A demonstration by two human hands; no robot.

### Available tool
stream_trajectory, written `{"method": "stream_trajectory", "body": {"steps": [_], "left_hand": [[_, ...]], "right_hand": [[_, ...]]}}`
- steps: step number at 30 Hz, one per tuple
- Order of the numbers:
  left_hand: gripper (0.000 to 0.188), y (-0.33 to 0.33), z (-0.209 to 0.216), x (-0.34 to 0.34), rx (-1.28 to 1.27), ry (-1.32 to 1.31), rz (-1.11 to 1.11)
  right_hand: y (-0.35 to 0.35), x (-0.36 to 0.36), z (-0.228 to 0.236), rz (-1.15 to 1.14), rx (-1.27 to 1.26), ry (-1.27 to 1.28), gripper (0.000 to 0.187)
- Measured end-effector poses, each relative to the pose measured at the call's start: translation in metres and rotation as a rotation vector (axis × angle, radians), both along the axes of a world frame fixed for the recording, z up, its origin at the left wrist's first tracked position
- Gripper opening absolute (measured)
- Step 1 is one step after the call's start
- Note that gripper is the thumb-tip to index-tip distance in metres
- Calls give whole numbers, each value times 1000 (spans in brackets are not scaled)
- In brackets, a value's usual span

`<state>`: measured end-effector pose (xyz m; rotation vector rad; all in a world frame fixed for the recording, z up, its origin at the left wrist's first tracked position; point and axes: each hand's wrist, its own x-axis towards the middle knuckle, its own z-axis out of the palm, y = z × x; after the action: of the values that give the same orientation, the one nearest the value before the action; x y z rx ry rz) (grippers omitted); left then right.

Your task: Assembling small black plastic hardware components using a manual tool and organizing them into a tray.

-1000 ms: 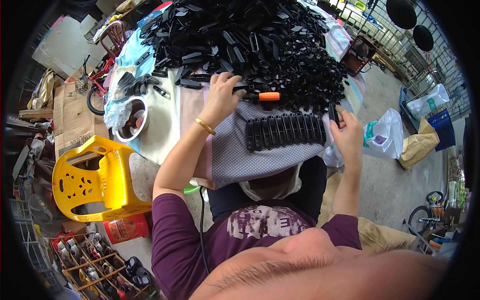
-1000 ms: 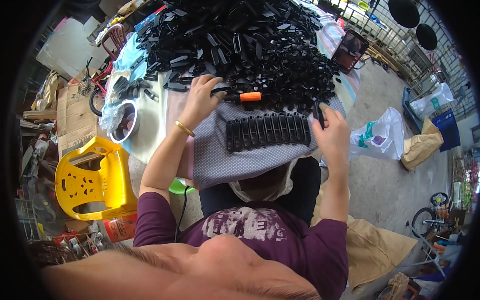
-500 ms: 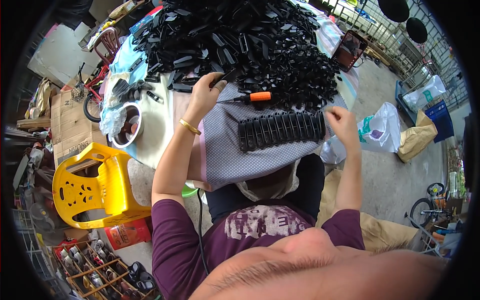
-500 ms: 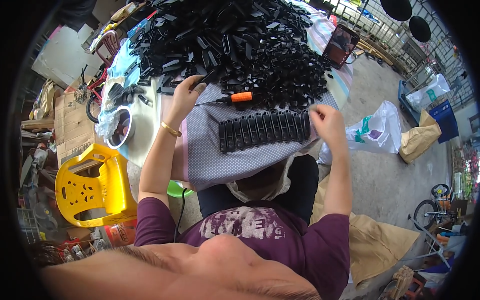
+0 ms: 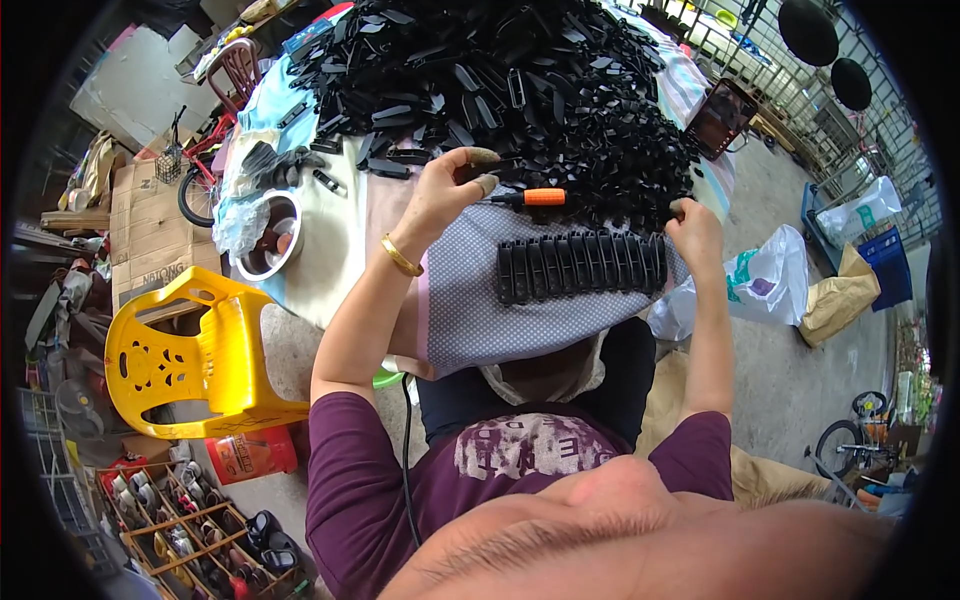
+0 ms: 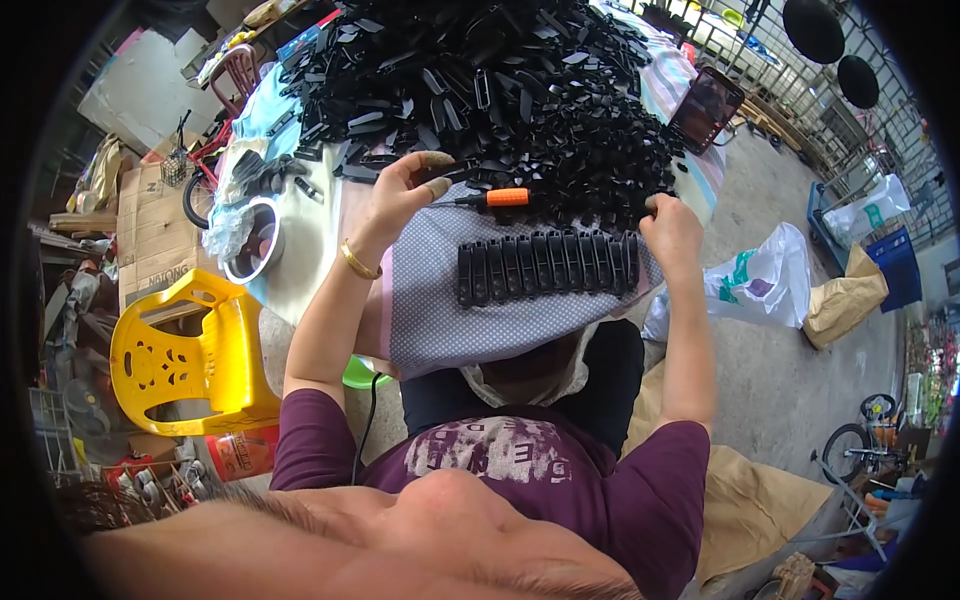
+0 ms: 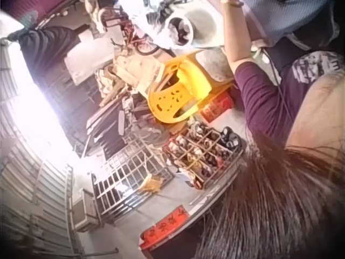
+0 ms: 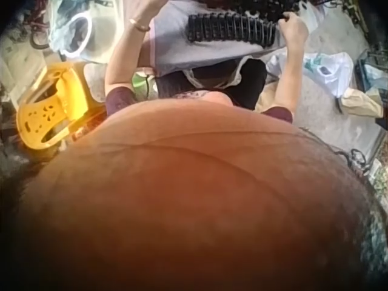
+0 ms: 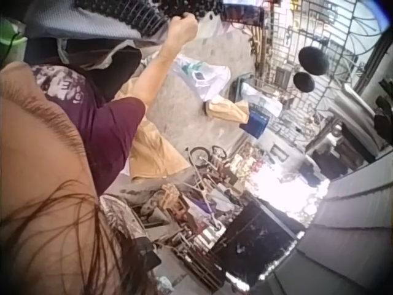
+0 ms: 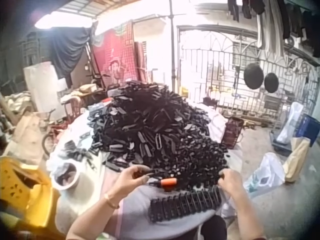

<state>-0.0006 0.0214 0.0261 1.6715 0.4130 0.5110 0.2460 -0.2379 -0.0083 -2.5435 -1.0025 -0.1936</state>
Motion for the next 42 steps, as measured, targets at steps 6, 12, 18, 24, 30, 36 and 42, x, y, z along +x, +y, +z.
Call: {"method": "stream_trajectory", "body": {"steps": [6,12,18,24,30,36,42], "left_hand": [[27,-6,1,2,41,-14,-21],[25,-13,-3,1,-455,-51,-202],[32,-20,-16,6,-457,-27,-228],[34,-31,-15,5,-695,-87,-269],[39,-40,-10,2,-730,-169,-317],[39,-42,-14,2,-673,-215,-339],[41,-38,-18,0,-595,-224,-347]], "right_hand": [[-10,16,-7,-32,109,-20,22],[11,22,2,333,316,-144,26],[44,-30,36,321,452,335,22],[76,-94,54,648,503,524,20],[98,-120,52,617,714,55,12],[99,-121,49,659,636,-93,10],[101,-120,47,760,701,-144,10]]}}
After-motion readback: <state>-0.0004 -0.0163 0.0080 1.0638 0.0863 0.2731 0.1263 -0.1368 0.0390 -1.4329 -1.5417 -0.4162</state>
